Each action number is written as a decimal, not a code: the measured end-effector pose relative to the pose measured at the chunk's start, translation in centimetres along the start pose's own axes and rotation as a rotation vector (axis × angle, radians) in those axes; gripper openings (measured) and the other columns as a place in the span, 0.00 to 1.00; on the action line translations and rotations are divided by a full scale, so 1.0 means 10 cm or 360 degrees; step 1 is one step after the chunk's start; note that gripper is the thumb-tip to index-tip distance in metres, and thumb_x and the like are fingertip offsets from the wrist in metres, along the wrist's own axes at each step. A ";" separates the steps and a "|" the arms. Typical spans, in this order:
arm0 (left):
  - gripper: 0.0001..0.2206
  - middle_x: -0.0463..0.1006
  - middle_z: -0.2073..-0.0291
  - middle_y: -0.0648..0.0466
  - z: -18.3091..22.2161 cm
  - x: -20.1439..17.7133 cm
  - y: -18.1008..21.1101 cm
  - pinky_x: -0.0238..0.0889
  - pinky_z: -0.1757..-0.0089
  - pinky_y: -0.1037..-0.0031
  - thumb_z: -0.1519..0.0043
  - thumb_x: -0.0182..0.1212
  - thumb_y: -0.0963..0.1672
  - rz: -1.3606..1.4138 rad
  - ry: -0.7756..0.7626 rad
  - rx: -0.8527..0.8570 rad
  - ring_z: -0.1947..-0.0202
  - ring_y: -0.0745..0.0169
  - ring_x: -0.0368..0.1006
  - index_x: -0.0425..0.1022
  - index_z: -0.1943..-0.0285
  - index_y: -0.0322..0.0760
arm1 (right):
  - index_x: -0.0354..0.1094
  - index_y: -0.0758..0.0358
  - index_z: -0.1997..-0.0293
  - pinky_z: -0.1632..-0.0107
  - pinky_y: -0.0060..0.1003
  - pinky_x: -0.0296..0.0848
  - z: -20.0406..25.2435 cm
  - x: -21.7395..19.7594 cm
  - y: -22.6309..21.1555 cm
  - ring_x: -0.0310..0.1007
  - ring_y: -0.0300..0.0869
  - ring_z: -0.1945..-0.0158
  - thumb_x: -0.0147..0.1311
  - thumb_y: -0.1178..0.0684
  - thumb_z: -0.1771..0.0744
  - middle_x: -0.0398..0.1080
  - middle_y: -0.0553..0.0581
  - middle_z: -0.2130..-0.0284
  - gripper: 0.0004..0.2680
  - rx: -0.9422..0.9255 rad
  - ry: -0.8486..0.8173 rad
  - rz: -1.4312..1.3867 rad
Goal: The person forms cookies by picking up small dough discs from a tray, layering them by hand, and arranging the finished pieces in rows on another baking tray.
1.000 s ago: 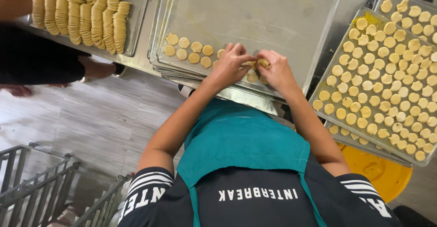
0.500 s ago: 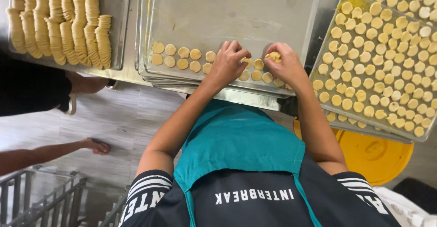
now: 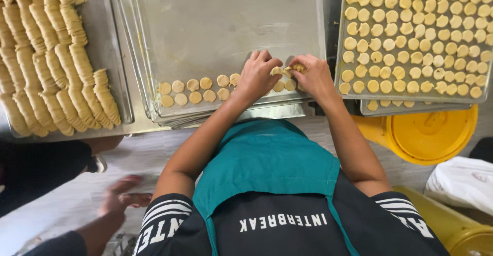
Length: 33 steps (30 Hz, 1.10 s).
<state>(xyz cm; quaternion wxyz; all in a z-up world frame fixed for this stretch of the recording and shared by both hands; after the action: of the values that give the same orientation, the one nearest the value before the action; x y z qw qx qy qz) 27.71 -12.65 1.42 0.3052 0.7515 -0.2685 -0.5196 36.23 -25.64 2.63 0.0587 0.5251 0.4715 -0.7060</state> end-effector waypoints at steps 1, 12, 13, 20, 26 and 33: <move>0.14 0.74 0.60 0.49 -0.02 0.03 0.00 0.65 0.52 0.59 0.49 0.72 0.42 0.0077 -0.0021 0.0023 0.54 0.45 0.68 0.81 0.54 0.41 | 0.76 0.62 0.59 0.56 0.46 0.74 0.02 -0.01 0.00 0.76 0.57 0.59 0.65 0.58 0.37 0.75 0.63 0.64 0.06 0.0020 0.0025 0.0008; 0.03 0.76 0.66 0.54 -0.21 0.38 -0.15 0.66 0.54 0.62 0.45 0.69 0.42 0.0160 -0.0103 0.0124 0.59 0.48 0.70 0.83 0.64 0.42 | 0.73 0.65 0.60 0.60 0.43 0.75 0.10 -0.19 0.07 0.79 0.55 0.61 0.64 0.58 0.36 0.76 0.66 0.65 0.06 0.0275 0.0079 -0.0138; 0.03 0.76 0.66 0.54 -0.22 0.37 -0.14 0.66 0.55 0.62 0.45 0.69 0.42 0.0136 -0.0072 0.0150 0.59 0.48 0.69 0.83 0.65 0.41 | 0.73 0.65 0.59 0.59 0.42 0.75 0.10 -0.22 0.06 0.79 0.55 0.60 0.64 0.58 0.36 0.76 0.66 0.65 0.06 0.0251 0.0084 -0.0143; 0.05 0.73 0.62 0.54 -0.22 0.27 0.00 0.66 0.54 0.62 0.45 0.68 0.40 -0.0063 0.0034 0.0185 0.56 0.49 0.68 0.80 0.63 0.44 | 0.75 0.63 0.60 0.60 0.43 0.74 0.08 -0.29 0.25 0.78 0.56 0.62 0.66 0.57 0.37 0.76 0.65 0.66 0.07 0.0306 -0.0048 0.0032; 0.06 0.72 0.62 0.53 -0.19 0.31 0.12 0.64 0.55 0.60 0.48 0.71 0.43 -0.0141 -0.0035 0.0148 0.55 0.48 0.68 0.79 0.64 0.43 | 0.70 0.62 0.53 0.70 0.33 0.75 0.08 -0.36 0.55 0.77 0.35 0.70 0.57 0.56 0.34 0.74 0.54 0.68 0.07 0.0727 -0.0152 -0.0739; 0.08 0.72 0.61 0.53 -0.27 0.53 0.28 0.65 0.53 0.62 0.46 0.70 0.42 -0.0066 -0.0061 0.0231 0.55 0.50 0.67 0.83 0.59 0.47 | 0.74 0.63 0.56 0.62 0.42 0.71 0.04 -0.44 0.35 0.75 0.48 0.64 0.64 0.55 0.35 0.74 0.61 0.66 0.07 0.0388 -0.0372 -0.0035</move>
<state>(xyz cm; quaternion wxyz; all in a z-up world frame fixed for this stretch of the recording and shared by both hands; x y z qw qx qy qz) 31.64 -17.85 1.00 0.2339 0.7671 -0.2956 -0.5192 39.94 -29.64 3.99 0.0412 0.4374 0.3781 -0.8149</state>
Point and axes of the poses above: each hand's wrist, its own z-axis away from the middle knuckle, its own x-axis out of the palm, y = z × x, the point moved 9 cm from there along -z, towards the middle knuckle
